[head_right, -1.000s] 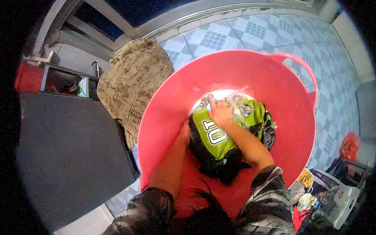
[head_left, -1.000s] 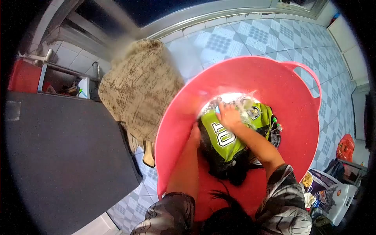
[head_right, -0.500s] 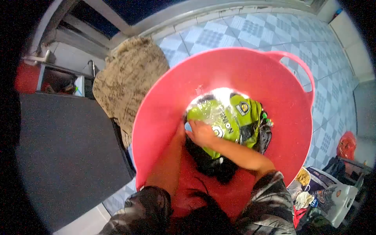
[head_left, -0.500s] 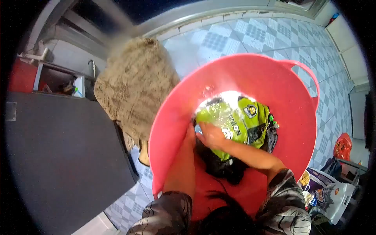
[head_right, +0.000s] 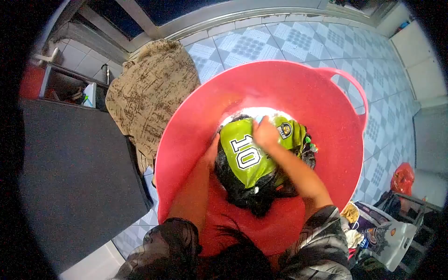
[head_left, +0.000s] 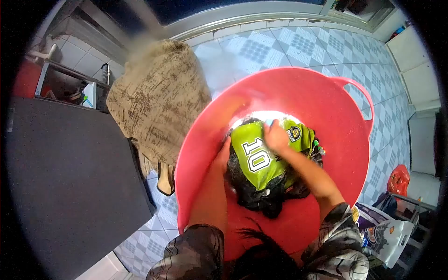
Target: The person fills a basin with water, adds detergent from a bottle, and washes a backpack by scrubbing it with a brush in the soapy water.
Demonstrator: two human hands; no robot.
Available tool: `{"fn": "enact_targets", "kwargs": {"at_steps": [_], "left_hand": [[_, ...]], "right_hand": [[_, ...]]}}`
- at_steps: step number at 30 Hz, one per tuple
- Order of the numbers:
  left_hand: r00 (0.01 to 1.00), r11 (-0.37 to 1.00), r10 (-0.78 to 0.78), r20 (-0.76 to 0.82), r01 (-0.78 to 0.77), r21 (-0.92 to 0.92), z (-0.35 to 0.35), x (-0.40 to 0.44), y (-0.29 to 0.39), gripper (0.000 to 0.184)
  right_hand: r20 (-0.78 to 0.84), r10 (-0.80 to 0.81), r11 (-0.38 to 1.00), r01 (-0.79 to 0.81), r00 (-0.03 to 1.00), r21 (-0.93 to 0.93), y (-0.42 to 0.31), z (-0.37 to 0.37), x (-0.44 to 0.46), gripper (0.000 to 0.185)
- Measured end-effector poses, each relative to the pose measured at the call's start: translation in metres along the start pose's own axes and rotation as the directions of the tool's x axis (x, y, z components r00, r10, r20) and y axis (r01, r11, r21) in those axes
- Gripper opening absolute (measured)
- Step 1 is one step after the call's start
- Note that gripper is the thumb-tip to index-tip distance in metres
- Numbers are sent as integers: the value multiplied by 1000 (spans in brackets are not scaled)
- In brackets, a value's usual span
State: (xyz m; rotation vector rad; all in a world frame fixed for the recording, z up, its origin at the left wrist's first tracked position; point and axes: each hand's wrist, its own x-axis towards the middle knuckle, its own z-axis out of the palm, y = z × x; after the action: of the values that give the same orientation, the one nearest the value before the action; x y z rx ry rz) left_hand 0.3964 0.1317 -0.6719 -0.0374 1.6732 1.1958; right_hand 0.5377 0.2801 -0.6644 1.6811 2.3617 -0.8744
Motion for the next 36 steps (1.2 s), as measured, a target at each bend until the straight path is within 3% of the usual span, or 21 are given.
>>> {"fn": "enact_targets", "kwargs": {"at_steps": [3, 5, 7, 10, 11, 12, 13, 15, 16, 17, 18, 20, 22, 23, 25, 27, 29, 31, 33, 35, 36], "left_hand": [[969, 979, 203, 144, -199, -42, -26, 78, -68, 60], [948, 945, 288, 135, -305, 122, -59, 158, -142, 58], [889, 847, 451, 86, -456, 275, -24, 68, -58, 56], [998, 848, 27, -51, 4, 530, -8, 39, -22, 68], [999, 850, 25, -39, -1, 527, -6, 40, -22, 68], [998, 967, -7, 62, -9, 256, -5, 38, -23, 67], [988, 999, -11, 156, 18, -40, -7, 34, -26, 68], [998, 987, -54, 21, 50, 152, -9, 24, -12, 56], [982, 981, 64, 179, -94, 167, -24, 50, -41, 51], [926, 959, 163, 339, -229, 166, -38, 60, -61, 47], [933, 946, -191, 306, 258, -195, -28, 51, -44, 45], [891, 910, -239, 386, 344, -230, -29, 66, -51, 40], [824, 849, -350, 446, 480, -220, -20, 44, -17, 28], [823, 849, -349, 448, 480, -222, -18, 45, -19, 28], [958, 956, -111, 264, 176, -236, -20, 42, -29, 26], [949, 956, -188, 253, 236, -175, -26, 36, -36, 28], [923, 950, -277, 266, 304, -66, -21, 38, -22, 33], [908, 948, -292, 299, 316, -35, -12, 29, -9, 34], [939, 972, -50, 339, 124, -199, -17, 38, -25, 33], [972, 949, -108, 207, 163, -269, -19, 43, -33, 31], [966, 975, -157, 204, 185, -122, -26, 42, -41, 31]], "right_hand": [[40, -343, 923, 329, 938, 201, -37, 40, -47, 56], [-46, -703, 710, 704, 710, 5, -44, 41, -52, 49], [0, -554, 831, 553, 832, -61, -24, 18, -24, 47], [-9, -348, 911, 336, 938, -240, -16, 19, -6, 46], [-78, -307, 907, 267, 948, -326, -13, 25, -1, 47], [-171, -267, 941, 219, 948, -258, -22, 38, -6, 46], [-162, -273, 938, 225, 948, -263, -27, 51, -17, 46], [-105, -529, 845, 534, 842, 26, -44, 66, -35, 45], [-216, -674, 726, 687, 706, -19, -38, 75, -32, 46], [-210, -667, 731, 682, 715, 1, -29, 72, -31, 46], [-129, -571, 819, 573, 811, -28, -20, 57, -15, 48], [27, -265, 955, 266, 964, -128, -23, 12, 10, 55], [20, -340, 933, 340, 940, -119, -30, 20, -1, 55], [30, -418, 903, 419, 908, -101, -36, 24, -7, 55], [43, -495, 862, 496, 868, -104, -46, 25, -17, 53], [57, -620, 777, 623, 782, -93, -54, 26, -37, 51], [34, -568, 820, 569, 822, -52, -46, 27, -14, 49], [127, -290, 950, 301, 949, -80, -50, 15, 2, 48], [125, -444, 890, 453, 887, -51, -66, 18, -20, 49], [113, -614, 780, 623, 781, -62, -65, 39, -46, 51], [140, -609, 778, 622, 781, -87, -57, 41, -42, 51]]}}
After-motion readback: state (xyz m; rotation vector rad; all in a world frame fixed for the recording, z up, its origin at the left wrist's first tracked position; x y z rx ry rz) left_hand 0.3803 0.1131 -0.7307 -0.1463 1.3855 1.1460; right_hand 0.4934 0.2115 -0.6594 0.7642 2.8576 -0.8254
